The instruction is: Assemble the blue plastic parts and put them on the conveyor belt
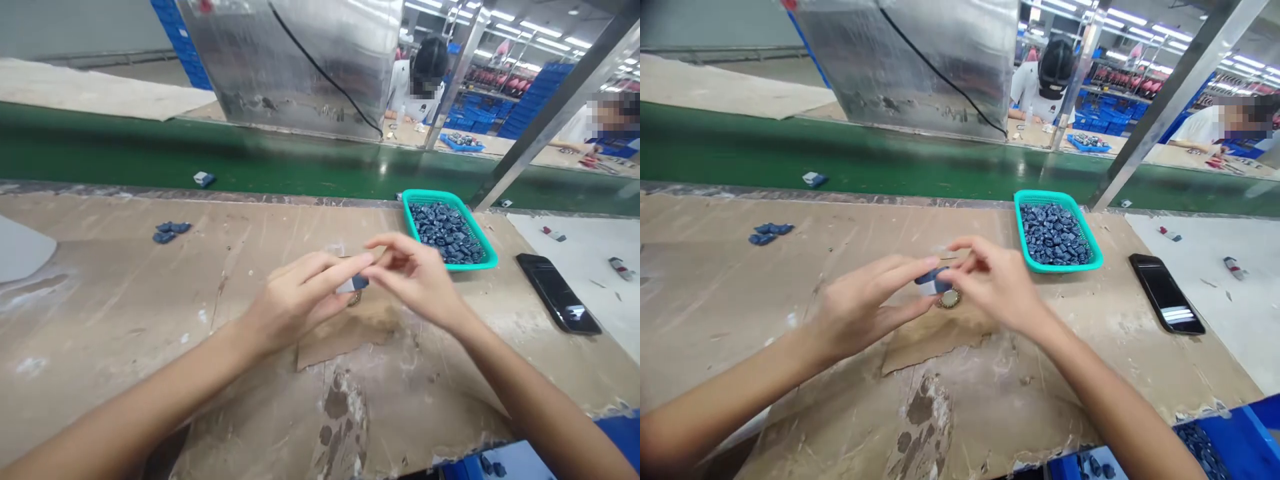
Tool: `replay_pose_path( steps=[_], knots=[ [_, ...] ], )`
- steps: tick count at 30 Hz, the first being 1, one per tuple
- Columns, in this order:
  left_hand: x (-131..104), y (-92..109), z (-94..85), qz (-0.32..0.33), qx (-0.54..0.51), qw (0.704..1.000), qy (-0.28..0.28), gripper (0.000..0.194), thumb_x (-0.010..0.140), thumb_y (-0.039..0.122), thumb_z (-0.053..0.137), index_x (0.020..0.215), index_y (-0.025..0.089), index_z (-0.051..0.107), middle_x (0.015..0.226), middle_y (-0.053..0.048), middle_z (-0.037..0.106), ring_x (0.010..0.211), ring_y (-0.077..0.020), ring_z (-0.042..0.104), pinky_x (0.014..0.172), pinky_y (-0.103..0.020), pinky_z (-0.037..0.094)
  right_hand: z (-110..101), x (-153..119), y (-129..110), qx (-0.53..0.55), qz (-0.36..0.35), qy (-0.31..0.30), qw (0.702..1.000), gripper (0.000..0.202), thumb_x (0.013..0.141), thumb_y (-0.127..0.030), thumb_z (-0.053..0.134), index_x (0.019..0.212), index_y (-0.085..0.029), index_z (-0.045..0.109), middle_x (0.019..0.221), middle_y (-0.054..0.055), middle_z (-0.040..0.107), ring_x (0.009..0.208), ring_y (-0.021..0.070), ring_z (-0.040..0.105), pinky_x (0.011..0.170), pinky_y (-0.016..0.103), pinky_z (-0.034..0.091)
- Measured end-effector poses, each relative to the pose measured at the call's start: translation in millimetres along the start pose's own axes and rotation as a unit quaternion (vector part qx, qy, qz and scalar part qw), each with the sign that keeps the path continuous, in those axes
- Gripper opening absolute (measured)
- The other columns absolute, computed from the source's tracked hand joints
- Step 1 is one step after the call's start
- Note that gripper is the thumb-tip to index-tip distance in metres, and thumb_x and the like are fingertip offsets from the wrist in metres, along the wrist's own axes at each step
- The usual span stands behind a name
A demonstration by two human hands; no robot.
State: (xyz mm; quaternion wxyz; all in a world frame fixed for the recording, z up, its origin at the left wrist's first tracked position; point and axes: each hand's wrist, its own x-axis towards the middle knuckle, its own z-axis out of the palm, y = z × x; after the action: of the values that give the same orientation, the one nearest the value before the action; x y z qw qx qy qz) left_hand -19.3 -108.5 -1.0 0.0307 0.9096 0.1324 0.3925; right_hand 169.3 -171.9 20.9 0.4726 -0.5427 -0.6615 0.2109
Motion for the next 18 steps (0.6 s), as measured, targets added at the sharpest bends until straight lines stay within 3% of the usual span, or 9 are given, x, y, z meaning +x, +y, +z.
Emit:
replay_pose_path(
  steps=[2,3,4,6,10,12,14,16,18],
  knots=[
    [14.8,-23.4,6.4,-0.037,0.008,0.998,-0.054,0.037,0.083,0.021,0.046,0.119,0.030,0.049,0.089,-0.001,0.059,0.075,-0.0109,0.055,0.068,-0.020,0.044,-40.0,8.9,20.9,-0.191,-0.060,0.082,0.976,0.013,0.076,-0.026,0.057,0.086,-0.020,0.062,0.083,0.003,0.064,0.079,0.0193,0.059,0.077,0.035,0.046],
    [23.1,-39.7,10.7,-0.066,0.026,0.995,-0.075,0.037,0.084,0.021,0.043,0.119,0.030,0.050,0.091,-0.002,0.057,0.076,-0.0116,0.055,0.069,-0.021,0.044,-59.3,11.6,33.8,-0.269,-0.045,0.125,0.954,0.012,0.076,-0.023,0.053,0.082,-0.019,0.063,0.085,0.004,0.064,0.083,0.0218,0.059,0.079,0.037,0.044],
    [31.1,-58.9,15.4,-0.096,0.048,0.990,-0.091,0.036,0.085,0.022,0.041,0.119,0.028,0.051,0.094,-0.004,0.056,0.078,-0.0129,0.054,0.071,-0.023,0.043,-75.8,13.0,47.6,-0.326,-0.013,0.130,0.936,0.014,0.074,-0.020,0.051,0.078,-0.020,0.064,0.082,0.005,0.065,0.081,0.0234,0.059,0.077,0.038,0.044],
    [44.5,-101.8,25.0,-0.156,0.089,0.975,-0.133,0.034,0.086,0.022,0.039,0.116,0.024,0.054,0.099,-0.007,0.054,0.084,-0.0168,0.053,0.075,-0.026,0.043,-97.2,12.1,74.7,-0.393,0.042,0.067,0.916,0.019,0.067,-0.015,0.050,0.075,-0.019,0.066,0.082,0.007,0.066,0.079,0.0258,0.060,0.071,0.038,0.044],
    [54.6,-174.3,38.5,-0.267,0.159,0.937,-0.157,0.043,0.083,0.012,0.033,0.123,0.019,0.048,0.108,-0.012,0.051,0.091,-0.0223,0.052,0.078,-0.031,0.041,-104.6,0.9,102.7,-0.424,0.083,0.037,0.901,0.027,0.077,-0.019,0.042,0.082,-0.019,0.068,0.095,0.010,0.065,0.086,0.0245,0.061,0.065,0.034,0.044],
    [53.4,-194.5,39.9,-0.300,0.170,0.923,-0.171,0.049,0.082,0.010,0.035,0.130,0.018,0.040,0.108,-0.013,0.051,0.093,-0.0233,0.052,0.081,-0.032,0.040,-104.8,-3.8,103.7,-0.423,0.099,0.030,0.900,0.027,0.076,-0.027,0.043,0.084,-0.022,0.068,0.098,0.009,0.065,0.086,0.0247,0.061,0.062,0.034,0.044],
    [48.5,-208.5,36.3,-0.291,0.175,0.923,-0.180,0.053,0.081,0.014,0.041,0.133,0.020,0.034,0.111,-0.013,0.050,0.102,-0.0249,0.049,0.089,-0.035,0.037,-106.5,-5.4,103.1,-0.416,0.124,0.038,0.900,0.028,0.070,-0.034,0.045,0.083,-0.025,0.068,0.096,0.007,0.065,0.080,0.0256,0.062,0.055,0.034,0.044],
    [39.1,-222.9,29.1,-0.294,0.208,0.923,-0.133,0.053,0.082,0.021,0.046,0.133,0.022,0.034,0.121,-0.013,0.044,0.115,-0.0282,0.039,0.098,-0.040,0.028,-108.1,-5.5,104.4,-0.417,0.159,0.064,0.893,0.032,0.064,-0.038,0.043,0.081,-0.026,0.068,0.088,0.007,0.066,0.067,0.0262,0.061,0.046,0.035,0.042],
    [25.7,-239.7,21.2,-0.371,0.243,0.894,-0.061,0.049,0.082,0.025,0.046,0.130,0.021,0.038,0.131,-0.015,0.035,0.123,-0.0326,0.029,0.101,-0.048,0.021,-108.7,-6.1,107.8,-0.425,0.184,0.094,0.882,0.037,0.062,-0.041,0.039,0.080,-0.025,0.068,0.078,0.007,0.066,0.056,0.0264,0.059,0.038,0.034,0.039]
  ],
)
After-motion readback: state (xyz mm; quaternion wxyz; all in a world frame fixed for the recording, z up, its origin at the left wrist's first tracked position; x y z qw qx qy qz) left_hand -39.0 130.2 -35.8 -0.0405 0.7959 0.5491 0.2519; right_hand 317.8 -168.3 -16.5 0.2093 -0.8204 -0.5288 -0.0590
